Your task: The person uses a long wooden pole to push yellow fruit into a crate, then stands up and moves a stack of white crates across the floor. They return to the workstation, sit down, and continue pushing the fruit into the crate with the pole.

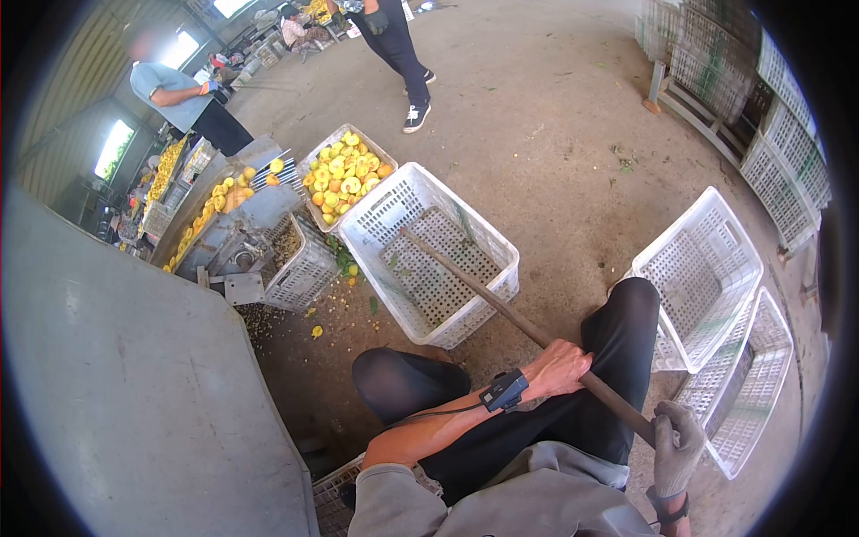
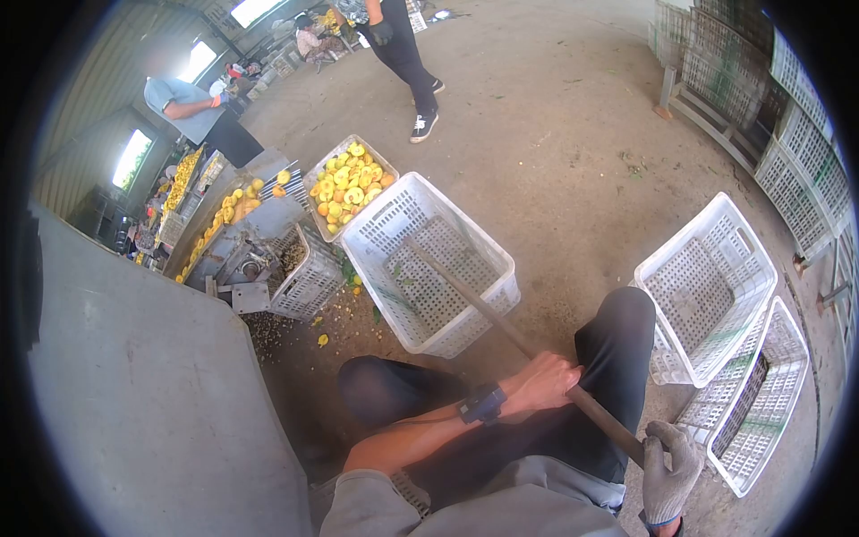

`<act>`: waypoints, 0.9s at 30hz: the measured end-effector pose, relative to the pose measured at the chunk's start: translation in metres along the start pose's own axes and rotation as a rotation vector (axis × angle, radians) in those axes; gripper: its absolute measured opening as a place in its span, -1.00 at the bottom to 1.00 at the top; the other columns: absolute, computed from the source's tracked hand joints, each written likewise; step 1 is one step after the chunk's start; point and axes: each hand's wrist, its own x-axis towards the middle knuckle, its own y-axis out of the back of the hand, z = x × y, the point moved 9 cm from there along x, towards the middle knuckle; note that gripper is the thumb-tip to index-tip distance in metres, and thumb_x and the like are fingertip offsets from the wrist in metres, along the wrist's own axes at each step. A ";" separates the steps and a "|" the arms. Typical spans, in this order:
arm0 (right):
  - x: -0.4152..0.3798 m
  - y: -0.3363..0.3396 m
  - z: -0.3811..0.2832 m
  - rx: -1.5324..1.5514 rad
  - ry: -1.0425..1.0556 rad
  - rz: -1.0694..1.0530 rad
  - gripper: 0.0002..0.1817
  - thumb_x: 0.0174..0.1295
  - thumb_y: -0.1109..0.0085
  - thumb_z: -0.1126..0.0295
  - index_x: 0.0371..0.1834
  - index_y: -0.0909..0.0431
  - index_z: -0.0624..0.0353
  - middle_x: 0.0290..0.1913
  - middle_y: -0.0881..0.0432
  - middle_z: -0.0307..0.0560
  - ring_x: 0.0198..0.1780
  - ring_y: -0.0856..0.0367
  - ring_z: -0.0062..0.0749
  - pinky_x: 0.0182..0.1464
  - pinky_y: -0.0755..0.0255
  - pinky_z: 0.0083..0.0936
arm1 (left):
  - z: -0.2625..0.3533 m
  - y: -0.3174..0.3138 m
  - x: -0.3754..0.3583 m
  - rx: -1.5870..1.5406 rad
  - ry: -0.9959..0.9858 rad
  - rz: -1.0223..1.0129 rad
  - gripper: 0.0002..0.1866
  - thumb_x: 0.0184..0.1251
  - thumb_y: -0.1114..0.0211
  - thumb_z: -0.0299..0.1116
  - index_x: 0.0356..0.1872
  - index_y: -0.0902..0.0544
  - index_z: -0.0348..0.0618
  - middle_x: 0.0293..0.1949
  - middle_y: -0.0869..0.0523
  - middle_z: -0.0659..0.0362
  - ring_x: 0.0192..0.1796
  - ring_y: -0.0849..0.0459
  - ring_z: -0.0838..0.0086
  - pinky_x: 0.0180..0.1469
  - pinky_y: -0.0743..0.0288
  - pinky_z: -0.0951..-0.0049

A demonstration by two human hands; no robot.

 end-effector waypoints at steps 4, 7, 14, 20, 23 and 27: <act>0.004 -0.001 -0.007 -0.003 0.024 -0.011 -0.74 0.11 -0.30 0.71 -0.12 -0.76 0.32 -0.26 -0.78 0.04 -0.25 -0.82 -0.26 -0.14 -0.67 -0.42 | -0.001 -0.002 0.000 0.003 0.001 -0.002 -0.72 0.09 -0.52 -0.28 -0.44 -0.61 -0.26 -0.51 -0.69 -0.13 -0.34 -0.72 -0.16 -0.30 -0.55 -0.07; 0.002 -0.007 0.000 0.051 -0.126 -0.096 -0.68 0.08 -0.36 0.66 -0.05 -0.76 0.34 -0.26 -0.81 0.08 -0.25 -0.85 -0.23 -0.14 -0.69 -0.43 | 0.000 -0.001 0.000 0.011 -0.005 -0.014 -0.71 0.09 -0.52 -0.27 -0.43 -0.61 -0.26 -0.51 -0.70 -0.13 -0.34 -0.73 -0.16 -0.29 -0.55 -0.06; 0.003 -0.017 0.002 -0.092 -0.182 -0.348 -0.49 -0.05 -0.53 0.47 0.06 -0.77 0.35 -0.26 -0.83 0.21 -0.22 -0.88 -0.15 -0.12 -0.69 -0.35 | 0.001 0.001 -0.001 0.030 -0.002 -0.021 -0.70 0.11 -0.54 -0.27 -0.41 -0.62 -0.26 -0.50 -0.72 -0.12 -0.33 -0.75 -0.13 -0.29 -0.57 -0.04; 0.004 -0.020 -0.009 -0.132 -0.112 -0.420 -0.44 -0.08 -0.54 0.40 0.08 -0.76 0.35 -0.19 -0.84 0.20 -0.15 -0.88 -0.09 -0.04 -0.68 -0.31 | 0.001 0.001 -0.002 0.046 0.015 -0.029 -0.69 0.10 -0.54 -0.25 -0.40 -0.62 -0.27 -0.51 -0.72 -0.12 -0.34 -0.75 -0.13 -0.28 -0.58 -0.03; 0.002 -0.020 -0.006 -0.150 -0.149 -0.424 -0.46 -0.05 -0.51 0.41 0.08 -0.76 0.35 -0.16 -0.84 0.21 -0.12 -0.88 -0.07 -0.03 -0.68 -0.30 | 0.001 -0.001 -0.003 0.044 0.001 0.000 -0.68 0.08 -0.55 -0.24 -0.40 -0.62 -0.27 -0.51 -0.72 -0.11 -0.33 -0.75 -0.13 -0.28 -0.58 -0.03; 0.003 -0.020 -0.006 -0.138 -0.195 -0.428 -0.49 -0.02 -0.49 0.42 0.07 -0.76 0.36 -0.16 -0.84 0.21 -0.11 -0.88 -0.06 -0.02 -0.68 -0.31 | 0.002 0.006 -0.005 0.025 -0.007 0.036 -0.66 0.08 -0.56 -0.23 -0.38 -0.61 -0.28 -0.46 -0.72 -0.11 -0.28 -0.75 -0.12 -0.23 -0.58 -0.02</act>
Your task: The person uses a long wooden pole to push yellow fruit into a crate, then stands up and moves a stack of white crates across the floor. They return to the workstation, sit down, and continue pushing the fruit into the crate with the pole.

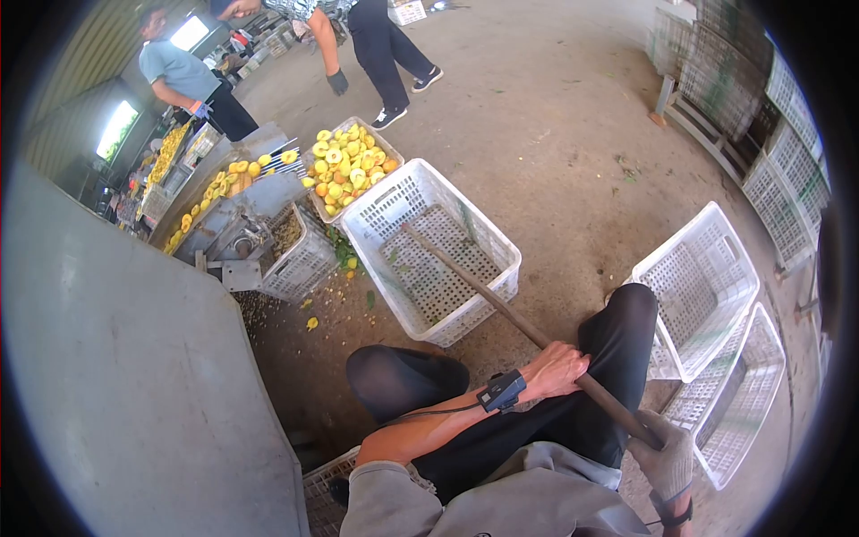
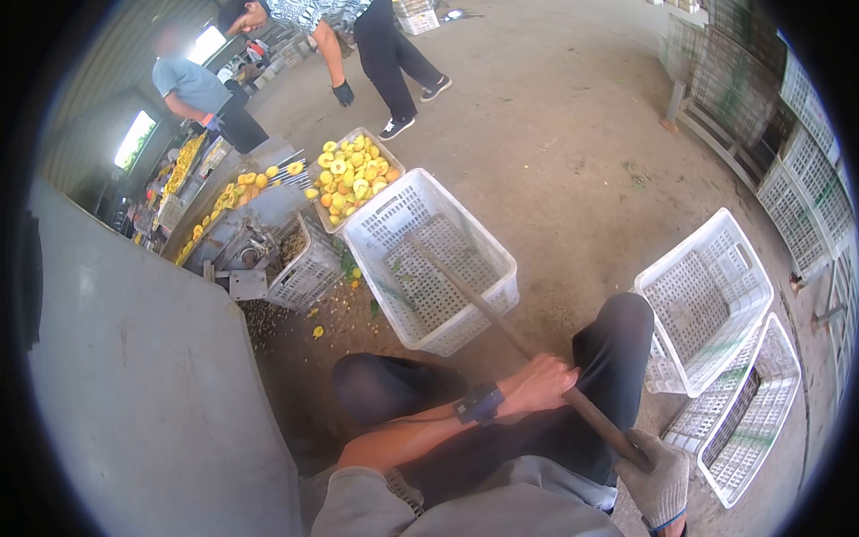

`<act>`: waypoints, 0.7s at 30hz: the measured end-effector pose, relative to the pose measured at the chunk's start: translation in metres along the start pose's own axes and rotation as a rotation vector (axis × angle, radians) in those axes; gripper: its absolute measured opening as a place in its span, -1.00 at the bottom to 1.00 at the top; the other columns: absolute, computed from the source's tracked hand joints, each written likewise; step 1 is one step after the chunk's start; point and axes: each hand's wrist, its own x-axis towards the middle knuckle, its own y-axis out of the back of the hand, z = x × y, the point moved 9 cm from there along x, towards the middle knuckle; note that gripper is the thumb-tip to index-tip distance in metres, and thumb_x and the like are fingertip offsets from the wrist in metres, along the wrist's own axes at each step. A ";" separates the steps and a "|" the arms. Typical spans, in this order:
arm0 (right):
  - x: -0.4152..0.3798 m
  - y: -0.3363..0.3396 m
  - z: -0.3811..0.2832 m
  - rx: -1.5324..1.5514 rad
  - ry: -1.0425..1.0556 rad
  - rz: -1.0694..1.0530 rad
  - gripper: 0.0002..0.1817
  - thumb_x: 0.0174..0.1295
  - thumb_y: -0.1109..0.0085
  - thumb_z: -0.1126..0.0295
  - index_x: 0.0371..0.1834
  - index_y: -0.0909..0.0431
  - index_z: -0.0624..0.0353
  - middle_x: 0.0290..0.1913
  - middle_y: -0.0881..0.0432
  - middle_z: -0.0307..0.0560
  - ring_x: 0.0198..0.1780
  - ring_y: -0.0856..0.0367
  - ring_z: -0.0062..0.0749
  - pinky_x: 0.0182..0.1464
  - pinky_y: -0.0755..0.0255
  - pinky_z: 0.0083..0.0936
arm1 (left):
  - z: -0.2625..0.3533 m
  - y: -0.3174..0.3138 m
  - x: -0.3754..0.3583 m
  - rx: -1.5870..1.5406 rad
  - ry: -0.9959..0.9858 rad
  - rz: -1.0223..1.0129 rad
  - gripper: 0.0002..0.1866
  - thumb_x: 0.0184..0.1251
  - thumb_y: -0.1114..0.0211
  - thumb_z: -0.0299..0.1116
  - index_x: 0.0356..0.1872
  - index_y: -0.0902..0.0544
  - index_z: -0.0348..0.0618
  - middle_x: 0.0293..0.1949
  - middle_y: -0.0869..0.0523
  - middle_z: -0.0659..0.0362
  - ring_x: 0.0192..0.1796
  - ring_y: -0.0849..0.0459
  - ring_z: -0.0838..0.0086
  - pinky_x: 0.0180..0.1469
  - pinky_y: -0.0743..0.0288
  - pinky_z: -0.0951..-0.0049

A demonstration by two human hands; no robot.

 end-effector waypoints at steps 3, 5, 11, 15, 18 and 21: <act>0.001 0.001 0.001 -0.006 -0.010 0.006 -0.50 -0.02 -0.50 0.42 0.06 -0.76 0.36 -0.18 -0.84 0.21 -0.12 -0.88 -0.07 -0.03 -0.68 -0.31 | -0.003 -0.001 0.001 0.000 -0.005 0.020 -0.65 0.08 -0.56 -0.23 -0.37 -0.61 -0.29 -0.43 -0.72 -0.11 -0.25 -0.74 -0.10 -0.20 -0.59 -0.02; 0.001 0.000 0.002 -0.014 -0.002 0.011 -0.50 -0.03 -0.51 0.41 0.05 -0.76 0.36 -0.20 -0.84 0.20 -0.14 -0.89 -0.08 -0.04 -0.69 -0.31 | -0.006 -0.003 0.000 0.006 0.011 0.010 -0.65 0.08 -0.56 -0.23 -0.35 -0.61 -0.28 -0.41 -0.72 -0.10 -0.24 -0.74 -0.10 -0.18 -0.59 -0.02; 0.001 0.000 0.002 -0.010 -0.025 0.005 -0.50 -0.02 -0.52 0.41 0.06 -0.77 0.36 -0.19 -0.84 0.22 -0.14 -0.89 -0.10 -0.04 -0.69 -0.32 | -0.006 -0.003 0.000 0.017 0.001 0.022 -0.63 0.07 -0.58 -0.22 -0.33 -0.62 -0.28 -0.43 -0.72 -0.08 -0.26 -0.75 -0.07 -0.18 -0.60 -0.01; 0.001 0.000 0.003 0.001 -0.029 0.015 -0.49 -0.01 -0.50 0.41 0.08 -0.76 0.38 -0.18 -0.84 0.23 -0.12 -0.89 -0.11 -0.01 -0.69 -0.33 | -0.007 -0.004 -0.001 0.025 -0.004 0.006 -0.62 0.05 -0.61 -0.23 -0.33 -0.62 -0.27 -0.42 -0.72 -0.08 -0.26 -0.75 -0.06 -0.19 -0.60 0.00; 0.000 0.000 0.004 0.000 -0.062 0.004 -0.49 0.01 -0.49 0.40 0.09 -0.76 0.39 -0.17 -0.84 0.22 -0.11 -0.89 -0.12 0.01 -0.68 -0.33 | -0.005 -0.002 -0.001 0.030 -0.001 0.002 -0.62 0.03 -0.62 -0.24 -0.33 -0.61 -0.27 -0.42 -0.72 -0.08 -0.26 -0.75 -0.06 -0.21 -0.60 0.00; 0.001 0.000 0.004 -0.002 -0.030 0.023 -0.50 0.01 -0.46 0.42 0.08 -0.76 0.38 -0.22 -0.83 0.16 -0.18 -0.85 -0.23 -0.06 -0.65 -0.37 | -0.007 -0.004 -0.001 0.027 0.000 0.005 -0.63 0.01 -0.62 -0.25 -0.34 -0.61 -0.26 -0.43 -0.72 -0.07 -0.27 -0.75 -0.06 -0.22 -0.60 0.01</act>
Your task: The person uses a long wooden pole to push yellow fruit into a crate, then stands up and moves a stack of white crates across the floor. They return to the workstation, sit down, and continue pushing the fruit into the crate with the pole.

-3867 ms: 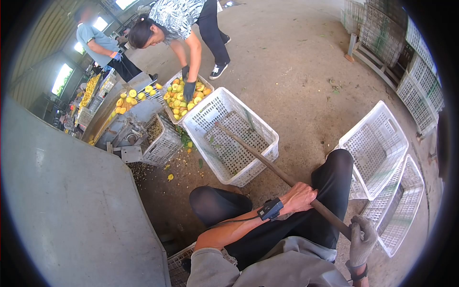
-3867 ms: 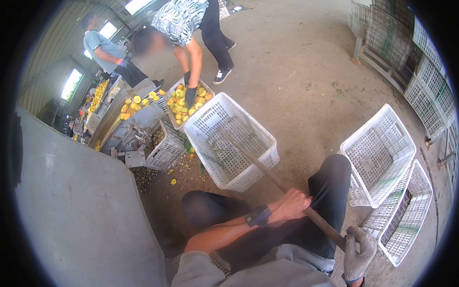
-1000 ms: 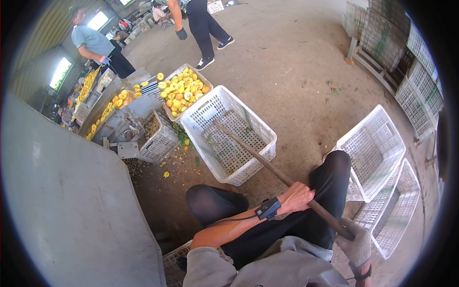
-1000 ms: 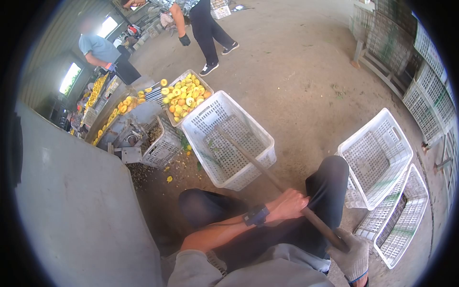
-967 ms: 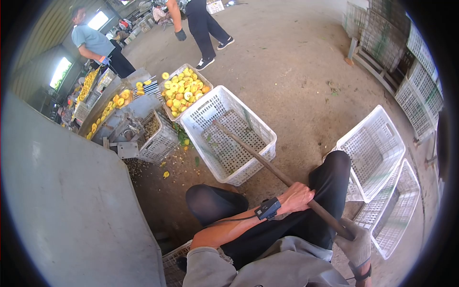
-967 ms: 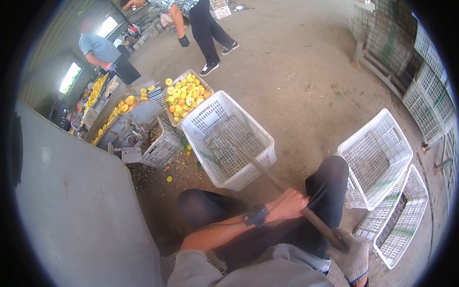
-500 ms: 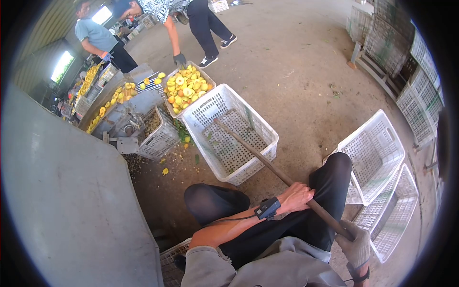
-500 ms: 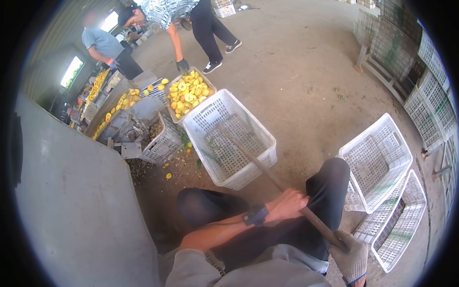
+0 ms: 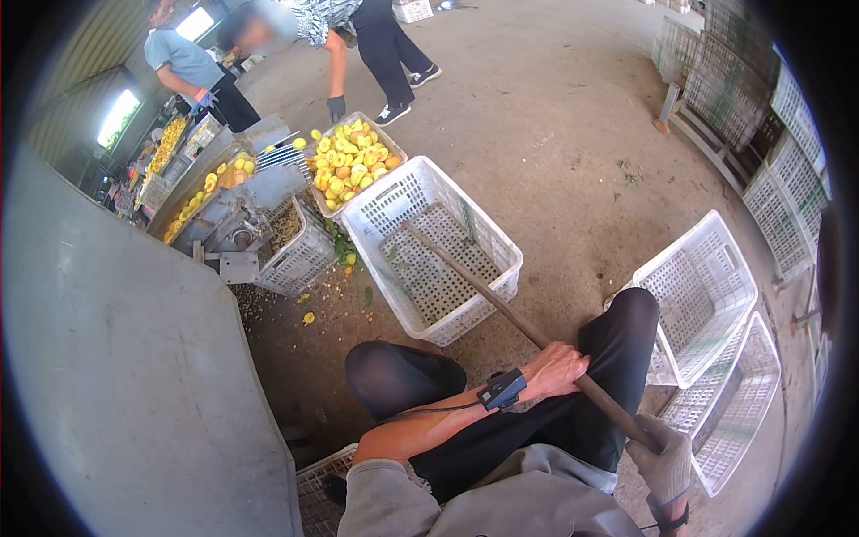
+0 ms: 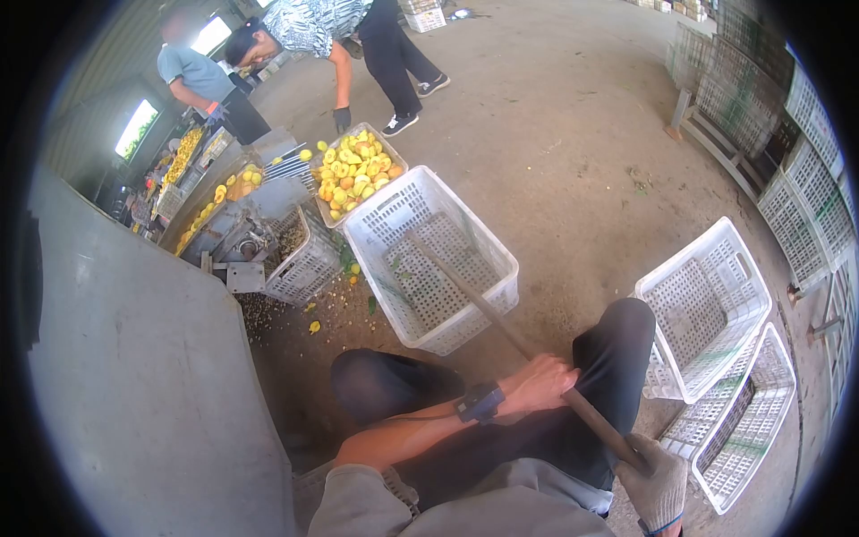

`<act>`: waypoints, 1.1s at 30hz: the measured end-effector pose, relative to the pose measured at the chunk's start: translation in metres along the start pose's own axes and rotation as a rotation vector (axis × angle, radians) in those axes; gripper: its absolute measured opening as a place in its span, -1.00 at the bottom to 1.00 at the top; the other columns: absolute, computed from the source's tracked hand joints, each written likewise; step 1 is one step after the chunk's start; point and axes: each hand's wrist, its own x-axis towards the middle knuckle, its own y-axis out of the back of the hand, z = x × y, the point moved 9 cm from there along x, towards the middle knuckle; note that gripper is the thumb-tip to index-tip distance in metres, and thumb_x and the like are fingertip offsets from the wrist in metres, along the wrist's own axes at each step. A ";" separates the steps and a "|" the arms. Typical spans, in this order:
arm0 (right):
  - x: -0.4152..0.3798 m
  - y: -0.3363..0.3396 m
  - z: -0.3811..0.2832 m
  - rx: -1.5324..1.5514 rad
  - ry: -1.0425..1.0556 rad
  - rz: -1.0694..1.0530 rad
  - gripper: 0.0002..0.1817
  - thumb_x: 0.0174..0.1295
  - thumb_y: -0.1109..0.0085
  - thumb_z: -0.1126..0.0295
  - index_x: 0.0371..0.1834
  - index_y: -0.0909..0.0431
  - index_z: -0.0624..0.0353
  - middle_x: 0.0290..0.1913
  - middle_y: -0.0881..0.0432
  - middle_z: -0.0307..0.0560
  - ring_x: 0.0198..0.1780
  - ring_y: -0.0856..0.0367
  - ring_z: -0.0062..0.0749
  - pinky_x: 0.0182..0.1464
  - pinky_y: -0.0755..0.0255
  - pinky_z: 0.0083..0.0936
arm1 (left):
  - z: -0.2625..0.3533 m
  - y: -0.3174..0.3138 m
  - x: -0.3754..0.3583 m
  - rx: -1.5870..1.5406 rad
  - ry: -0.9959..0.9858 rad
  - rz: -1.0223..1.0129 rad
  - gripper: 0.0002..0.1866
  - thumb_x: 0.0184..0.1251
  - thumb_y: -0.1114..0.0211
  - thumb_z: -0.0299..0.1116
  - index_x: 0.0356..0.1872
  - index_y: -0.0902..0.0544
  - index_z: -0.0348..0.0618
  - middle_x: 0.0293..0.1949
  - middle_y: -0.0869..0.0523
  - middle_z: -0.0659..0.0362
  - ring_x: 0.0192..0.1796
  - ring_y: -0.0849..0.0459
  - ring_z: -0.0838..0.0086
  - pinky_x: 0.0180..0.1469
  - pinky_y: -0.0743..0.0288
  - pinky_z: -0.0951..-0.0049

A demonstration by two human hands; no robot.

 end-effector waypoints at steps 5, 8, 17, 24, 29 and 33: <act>0.000 -0.001 0.002 0.002 0.067 0.044 -0.51 -0.01 -0.42 0.47 0.07 -0.77 0.35 -0.32 -0.82 0.04 -0.35 -0.77 -0.44 -0.23 -0.60 -0.45 | -0.001 -0.001 0.000 -0.007 -0.003 0.013 -0.64 -0.01 -0.60 -0.27 -0.36 -0.61 -0.26 -0.45 -0.72 -0.07 -0.28 -0.75 -0.07 -0.23 -0.60 0.01; 0.000 -0.001 0.001 0.008 0.086 0.055 -0.51 -0.01 -0.42 0.47 0.07 -0.78 0.34 -0.32 -0.82 0.04 -0.34 -0.77 -0.44 -0.22 -0.60 -0.45 | 0.000 0.001 0.001 0.002 0.000 0.016 -0.65 0.00 -0.59 -0.27 -0.36 -0.61 -0.26 -0.45 -0.72 -0.07 -0.28 -0.76 -0.06 -0.23 -0.60 0.01; -0.001 0.001 0.000 0.010 0.060 0.043 -0.51 0.00 -0.42 0.50 0.09 -0.76 0.36 -0.34 -0.81 0.06 -0.40 -0.76 -0.44 -0.29 -0.59 -0.46 | -0.001 -0.002 0.001 0.018 0.005 -0.007 -0.66 0.03 -0.59 -0.26 -0.33 -0.63 -0.26 -0.42 -0.73 -0.05 -0.26 -0.76 -0.04 -0.19 -0.61 0.03; 0.005 0.001 -0.001 -0.025 0.139 0.014 -0.53 0.01 -0.44 0.52 0.08 -0.76 0.37 -0.30 -0.82 0.10 -0.33 -0.79 -0.36 -0.22 -0.62 -0.42 | 0.001 0.005 0.002 0.045 -0.009 0.001 -0.60 0.09 -0.60 -0.17 -0.31 -0.62 -0.26 -0.44 -0.72 -0.01 -0.27 -0.77 0.02 -0.21 -0.60 0.08; 0.016 0.010 0.000 -0.002 -0.016 -0.017 -0.54 0.02 -0.48 0.47 0.06 -0.76 0.34 -0.21 -0.84 0.21 -0.13 -0.89 -0.13 -0.04 -0.68 -0.34 | -0.001 0.012 0.013 0.138 -0.039 -0.011 -0.41 0.13 -0.56 0.15 -0.31 -0.60 -0.25 -0.49 -0.69 0.04 -0.31 -0.77 0.10 -0.26 -0.59 0.17; 0.016 0.011 0.000 -0.003 0.069 0.028 -0.53 0.01 -0.49 0.48 0.07 -0.76 0.33 -0.20 -0.83 0.21 -0.13 -0.89 -0.13 -0.05 -0.68 -0.34 | -0.003 0.006 0.018 0.120 -0.046 -0.039 -0.31 0.13 -0.51 0.30 -0.30 -0.60 -0.26 -0.51 -0.69 0.04 -0.34 -0.77 0.09 -0.27 -0.60 0.21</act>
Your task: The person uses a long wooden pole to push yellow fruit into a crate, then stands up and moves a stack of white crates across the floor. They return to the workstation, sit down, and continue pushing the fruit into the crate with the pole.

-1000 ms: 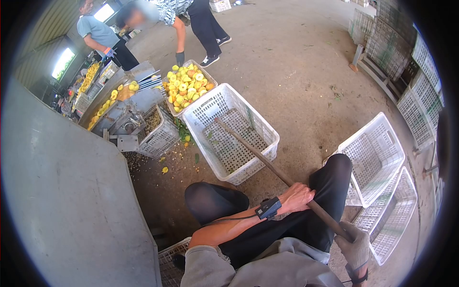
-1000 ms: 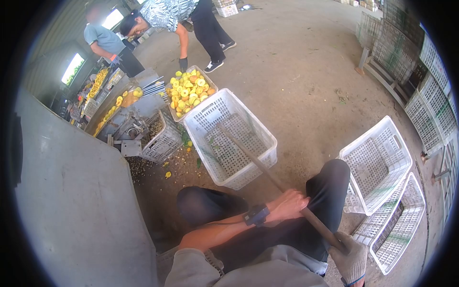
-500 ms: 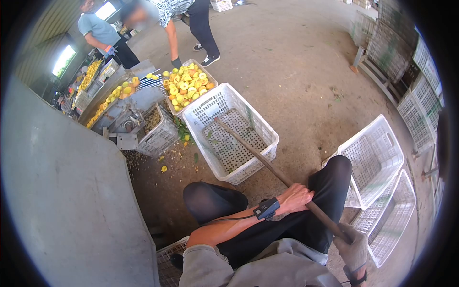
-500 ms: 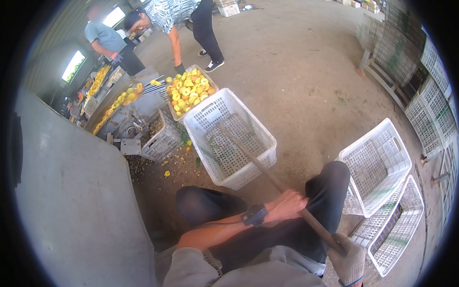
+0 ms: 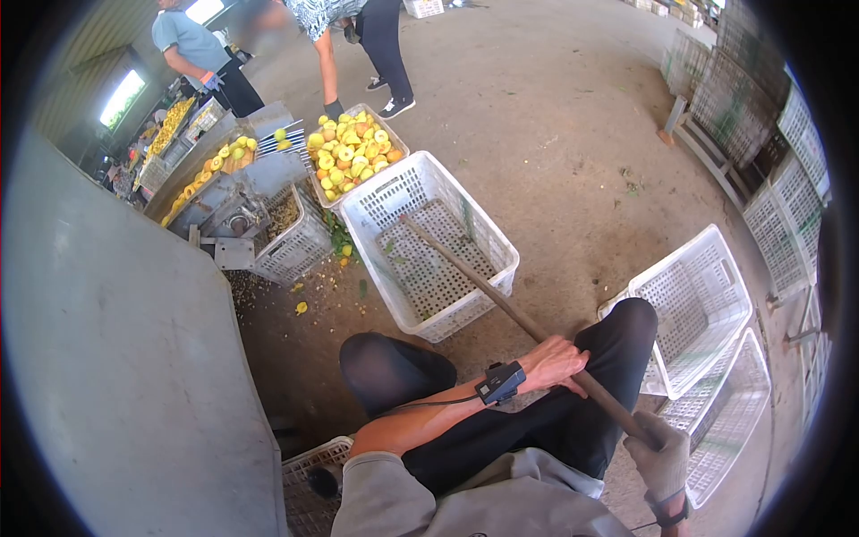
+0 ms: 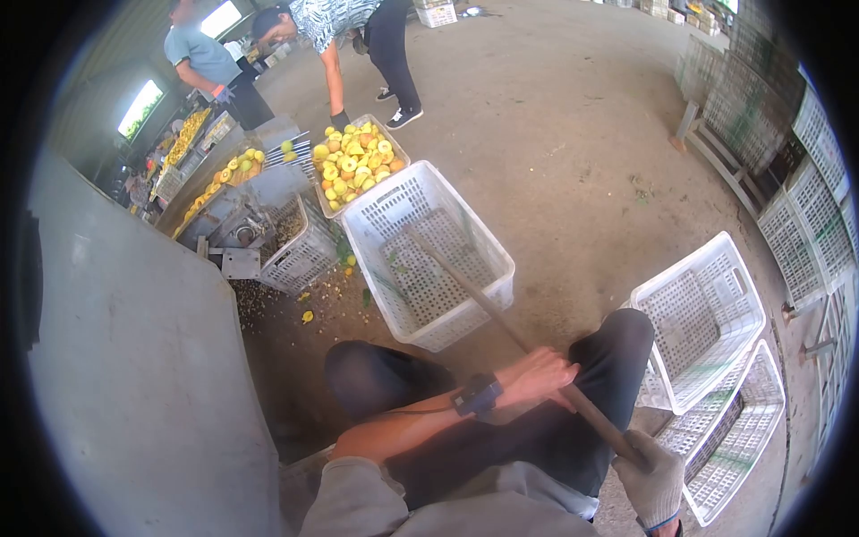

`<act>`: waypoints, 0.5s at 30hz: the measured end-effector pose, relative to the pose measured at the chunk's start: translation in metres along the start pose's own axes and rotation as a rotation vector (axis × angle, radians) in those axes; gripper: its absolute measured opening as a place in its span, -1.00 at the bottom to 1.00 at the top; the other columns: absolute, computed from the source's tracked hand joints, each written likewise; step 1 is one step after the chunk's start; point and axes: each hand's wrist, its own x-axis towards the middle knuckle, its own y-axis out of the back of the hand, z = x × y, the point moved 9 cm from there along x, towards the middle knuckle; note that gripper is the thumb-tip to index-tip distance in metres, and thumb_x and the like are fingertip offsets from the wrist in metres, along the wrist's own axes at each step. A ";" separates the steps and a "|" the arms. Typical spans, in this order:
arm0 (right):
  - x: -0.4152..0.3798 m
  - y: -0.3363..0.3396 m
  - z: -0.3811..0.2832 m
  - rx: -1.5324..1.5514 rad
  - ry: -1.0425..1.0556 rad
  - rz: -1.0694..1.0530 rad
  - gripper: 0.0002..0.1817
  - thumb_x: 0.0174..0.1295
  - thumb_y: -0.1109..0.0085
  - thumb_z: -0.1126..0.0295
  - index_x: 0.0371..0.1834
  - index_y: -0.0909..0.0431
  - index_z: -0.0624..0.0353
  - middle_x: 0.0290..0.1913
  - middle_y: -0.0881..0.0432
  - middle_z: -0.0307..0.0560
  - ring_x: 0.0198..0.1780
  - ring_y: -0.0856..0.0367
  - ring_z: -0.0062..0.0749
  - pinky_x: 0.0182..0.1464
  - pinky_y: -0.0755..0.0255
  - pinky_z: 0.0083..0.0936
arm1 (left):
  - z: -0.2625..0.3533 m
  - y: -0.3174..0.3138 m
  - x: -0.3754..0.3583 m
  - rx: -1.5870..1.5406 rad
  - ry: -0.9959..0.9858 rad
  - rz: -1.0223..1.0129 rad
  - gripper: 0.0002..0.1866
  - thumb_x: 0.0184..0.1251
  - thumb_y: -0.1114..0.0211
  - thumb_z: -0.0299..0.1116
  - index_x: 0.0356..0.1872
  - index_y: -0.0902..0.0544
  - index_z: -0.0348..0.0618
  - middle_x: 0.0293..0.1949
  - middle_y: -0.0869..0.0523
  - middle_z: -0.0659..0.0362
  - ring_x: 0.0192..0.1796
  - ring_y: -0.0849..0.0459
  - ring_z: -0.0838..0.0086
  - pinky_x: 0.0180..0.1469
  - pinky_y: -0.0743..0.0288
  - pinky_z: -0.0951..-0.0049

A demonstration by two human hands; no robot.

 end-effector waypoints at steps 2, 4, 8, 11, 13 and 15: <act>-0.001 -0.002 0.002 -0.013 0.052 0.007 -0.53 0.01 -0.49 0.49 0.07 -0.76 0.33 -0.19 -0.83 0.21 -0.13 -0.88 -0.12 -0.04 -0.68 -0.34 | -0.001 -0.008 -0.001 0.011 -0.003 -0.011 -0.28 0.13 -0.50 0.34 -0.30 -0.61 -0.27 -0.53 -0.69 0.04 -0.35 -0.77 0.10 -0.28 -0.61 0.22; 0.000 -0.002 -0.004 -0.025 0.091 0.008 -0.53 0.01 -0.49 0.49 0.07 -0.76 0.34 -0.18 -0.83 0.21 -0.12 -0.88 -0.11 -0.04 -0.67 -0.34 | -0.004 -0.007 -0.001 0.009 0.020 -0.032 -0.29 0.12 -0.51 0.33 -0.29 -0.61 -0.27 -0.51 -0.69 0.03 -0.33 -0.77 0.10 -0.26 -0.62 0.21; 0.007 -0.007 -0.014 -0.039 0.101 -0.013 -0.52 0.02 -0.49 0.50 0.08 -0.75 0.34 -0.16 -0.82 0.22 -0.10 -0.87 -0.07 -0.02 -0.66 -0.33 | -0.015 -0.007 -0.003 -0.028 0.044 -0.016 -0.30 0.10 -0.52 0.31 -0.30 -0.62 -0.27 -0.47 -0.72 0.03 -0.27 -0.78 0.09 -0.18 -0.63 0.16; 0.024 -0.014 -0.035 -0.028 0.185 -0.024 -0.51 0.04 -0.49 0.49 0.11 -0.74 0.33 -0.15 -0.82 0.21 -0.12 -0.86 -0.05 -0.02 -0.66 -0.32 | -0.032 0.011 -0.008 -0.035 0.142 -0.013 -0.37 0.08 -0.59 0.15 -0.20 -0.62 -0.28 -0.31 -0.75 0.02 -0.10 -0.77 0.11 0.01 -0.60 0.15; 0.038 -0.020 -0.055 -0.051 0.267 -0.012 -0.52 0.06 -0.49 0.48 0.12 -0.74 0.32 -0.15 -0.82 0.20 -0.12 -0.86 -0.06 -0.03 -0.66 -0.32 | -0.050 0.024 -0.014 0.107 0.193 0.052 -0.40 0.05 -0.63 0.00 -0.12 -0.60 -0.28 -0.18 -0.73 0.01 0.02 -0.72 0.13 0.12 -0.54 0.17; 0.056 -0.031 -0.076 -0.090 0.292 -0.022 -0.54 0.09 -0.50 0.42 0.11 -0.76 0.23 -0.17 -0.81 0.18 -0.16 -0.84 -0.02 -0.07 -0.66 -0.29 | -0.065 0.046 -0.020 0.151 0.296 0.076 -0.42 0.04 -0.65 -0.24 0.00 -0.57 -0.29 0.00 -0.67 -0.03 0.18 -0.60 0.12 0.25 -0.45 0.15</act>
